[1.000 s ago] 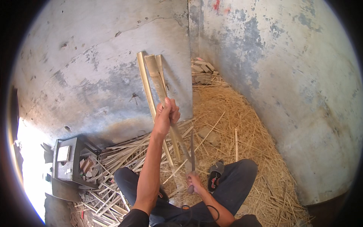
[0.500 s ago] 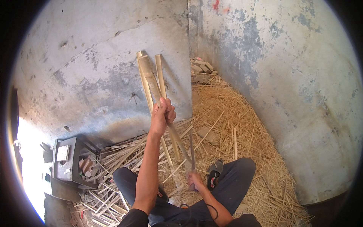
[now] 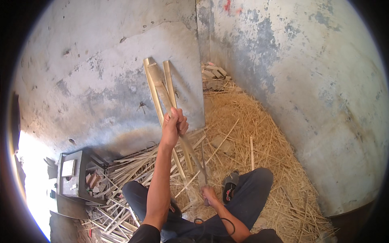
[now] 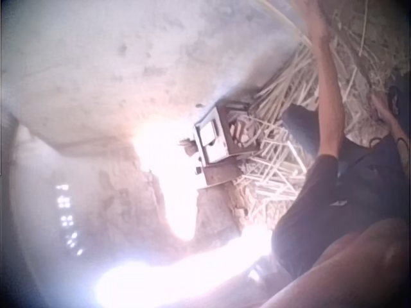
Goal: The person sits on a straw-covered floor and uses a blue utility knife to shave thin strips from a long wooden stick. They hold the stick with their left hand and scrape the blade along its length with their right hand, creating a pile of wood shavings.
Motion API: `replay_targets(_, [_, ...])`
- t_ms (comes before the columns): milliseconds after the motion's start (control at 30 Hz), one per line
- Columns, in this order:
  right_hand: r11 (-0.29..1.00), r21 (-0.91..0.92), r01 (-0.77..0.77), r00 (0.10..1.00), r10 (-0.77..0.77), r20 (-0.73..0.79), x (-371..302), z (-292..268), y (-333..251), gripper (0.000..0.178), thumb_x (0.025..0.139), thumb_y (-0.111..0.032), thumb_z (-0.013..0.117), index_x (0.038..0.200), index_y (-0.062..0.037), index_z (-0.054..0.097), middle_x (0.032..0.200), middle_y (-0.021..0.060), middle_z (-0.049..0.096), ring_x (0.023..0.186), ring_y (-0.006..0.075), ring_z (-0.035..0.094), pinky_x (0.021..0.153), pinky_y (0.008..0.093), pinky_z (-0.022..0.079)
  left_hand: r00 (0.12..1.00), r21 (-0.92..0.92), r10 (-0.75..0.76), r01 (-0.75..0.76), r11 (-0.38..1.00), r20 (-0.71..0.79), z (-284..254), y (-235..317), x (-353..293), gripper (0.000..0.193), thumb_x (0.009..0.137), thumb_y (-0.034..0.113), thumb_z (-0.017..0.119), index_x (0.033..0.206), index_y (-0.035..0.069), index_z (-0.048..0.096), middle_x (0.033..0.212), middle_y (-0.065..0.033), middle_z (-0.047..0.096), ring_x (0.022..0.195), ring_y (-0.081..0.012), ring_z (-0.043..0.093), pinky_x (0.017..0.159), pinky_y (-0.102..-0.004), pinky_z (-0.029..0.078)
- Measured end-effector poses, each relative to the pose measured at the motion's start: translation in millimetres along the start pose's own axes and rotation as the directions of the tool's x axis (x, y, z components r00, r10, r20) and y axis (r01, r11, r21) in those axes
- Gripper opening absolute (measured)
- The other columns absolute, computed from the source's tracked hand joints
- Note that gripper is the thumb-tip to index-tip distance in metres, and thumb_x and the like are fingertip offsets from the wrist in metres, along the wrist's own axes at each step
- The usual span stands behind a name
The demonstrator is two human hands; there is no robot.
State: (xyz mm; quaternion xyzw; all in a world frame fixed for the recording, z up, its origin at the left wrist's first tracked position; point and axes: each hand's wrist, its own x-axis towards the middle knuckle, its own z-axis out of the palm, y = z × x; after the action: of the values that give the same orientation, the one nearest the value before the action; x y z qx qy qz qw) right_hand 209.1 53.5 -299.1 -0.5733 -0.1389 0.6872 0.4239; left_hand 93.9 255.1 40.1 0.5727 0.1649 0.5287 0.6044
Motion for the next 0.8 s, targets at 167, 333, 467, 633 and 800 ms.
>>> replay_targets(167, [0.998,-0.045,0.040,0.995,-0.044,-0.090,-13,9,-9,0.013,0.091,-0.007,0.064,0.084,-0.0081,0.053,0.063,0.0006,0.047,0.049,0.0121,0.044,0.045,0.0310,0.034,1.000,0.056,-0.014,0.015,0.998,-0.020,3,0,-3,0.061,0.111,0.062,0.045,0.072,0.016,0.036,0.057,0.0046,0.027,0.049,-0.0078,0.024,0.047,-0.0288,0.019])
replay_targets(333, [0.998,0.068,-0.007,1.000,0.005,0.025,-2,-5,1,0.015,0.092,-0.009,0.062,0.083,-0.0111,0.051,0.063,-0.0014,0.046,0.048,0.0115,0.043,0.046,0.0313,0.036,1.000,0.051,0.010,-0.009,0.999,-0.009,10,1,-4,0.060,0.112,0.060,0.045,0.072,0.016,0.036,0.057,0.0046,0.027,0.049,-0.0078,0.022,0.047,-0.0289,0.019])
replay_targets(467, [0.993,0.089,-0.072,0.990,0.060,0.127,12,-15,7,0.018,0.095,-0.013,0.060,0.080,-0.0145,0.051,0.061,-0.0034,0.045,0.046,0.0103,0.040,0.049,0.0305,0.036,0.999,0.027,0.016,-0.015,1.000,-0.044,1,3,-2,0.059,0.112,0.059,0.046,0.072,0.016,0.036,0.058,0.0044,0.028,0.049,-0.0079,0.023,0.047,-0.0288,0.020])
replay_targets(633, [0.946,0.252,-0.204,0.956,0.138,0.259,16,-15,8,0.019,0.096,-0.015,0.058,0.078,-0.0147,0.050,0.059,-0.0043,0.043,0.044,0.0097,0.036,0.048,0.0283,0.032,1.000,-0.056,0.023,-0.023,0.998,-0.002,-22,-4,-4,0.054,0.113,0.051,0.050,0.076,0.013,0.041,0.056,0.0023,0.036,0.048,-0.0082,0.031,0.046,-0.0289,0.022])
replay_targets(800, [0.940,0.252,-0.231,0.948,0.158,0.278,18,-13,7,0.022,0.099,-0.016,0.058,0.078,-0.0169,0.050,0.058,-0.0058,0.041,0.042,0.0082,0.035,0.049,0.0289,0.035,1.000,-0.037,0.004,-0.004,0.999,-0.003,-21,-1,-5,0.056,0.113,0.053,0.048,0.074,0.014,0.039,0.057,0.0031,0.033,0.049,-0.0080,0.028,0.047,-0.0284,0.021])
